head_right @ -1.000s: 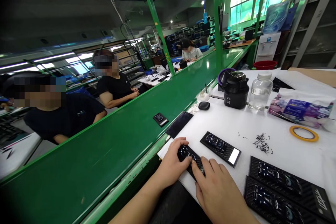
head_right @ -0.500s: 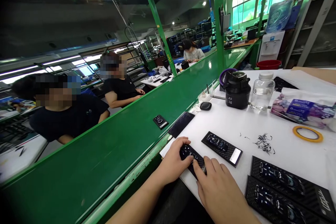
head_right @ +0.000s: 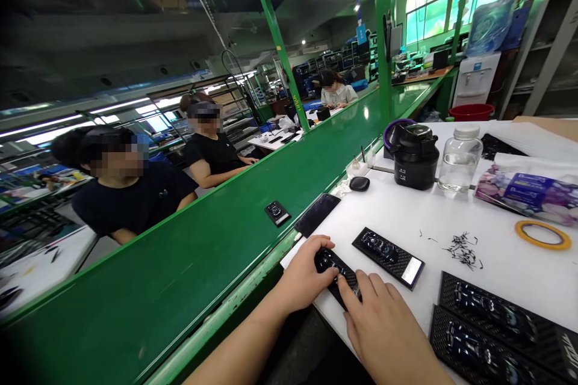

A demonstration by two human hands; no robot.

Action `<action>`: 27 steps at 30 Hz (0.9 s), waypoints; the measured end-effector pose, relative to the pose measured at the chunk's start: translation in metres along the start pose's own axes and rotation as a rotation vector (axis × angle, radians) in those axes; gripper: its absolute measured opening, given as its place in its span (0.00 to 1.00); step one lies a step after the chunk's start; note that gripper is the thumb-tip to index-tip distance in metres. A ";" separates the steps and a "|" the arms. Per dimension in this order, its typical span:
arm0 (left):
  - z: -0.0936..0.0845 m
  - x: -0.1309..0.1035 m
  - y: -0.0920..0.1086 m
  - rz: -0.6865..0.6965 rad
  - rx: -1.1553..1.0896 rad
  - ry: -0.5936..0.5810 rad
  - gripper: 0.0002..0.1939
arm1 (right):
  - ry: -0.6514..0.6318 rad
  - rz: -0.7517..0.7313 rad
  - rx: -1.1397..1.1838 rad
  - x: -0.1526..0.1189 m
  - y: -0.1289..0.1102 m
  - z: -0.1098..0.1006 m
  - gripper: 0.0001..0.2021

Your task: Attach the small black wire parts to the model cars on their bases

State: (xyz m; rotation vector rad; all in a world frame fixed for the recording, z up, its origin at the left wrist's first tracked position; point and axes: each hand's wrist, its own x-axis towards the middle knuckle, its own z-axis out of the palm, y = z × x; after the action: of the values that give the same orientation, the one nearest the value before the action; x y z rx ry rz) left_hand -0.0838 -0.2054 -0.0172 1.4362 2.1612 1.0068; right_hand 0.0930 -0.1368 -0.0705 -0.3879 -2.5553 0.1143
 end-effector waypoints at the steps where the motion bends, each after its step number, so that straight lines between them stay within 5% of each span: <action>1: 0.000 0.000 0.000 -0.004 0.003 -0.007 0.21 | 0.002 -0.001 0.003 0.000 0.000 0.000 0.22; 27: -0.001 -0.004 0.002 -0.025 0.029 0.016 0.25 | 0.017 -0.049 0.006 -0.003 0.004 0.001 0.21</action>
State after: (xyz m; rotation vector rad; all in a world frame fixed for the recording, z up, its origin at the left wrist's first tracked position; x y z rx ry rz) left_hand -0.0814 -0.2086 -0.0154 1.4155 2.2077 0.9853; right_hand 0.0961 -0.1336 -0.0736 -0.3229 -2.5455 0.1004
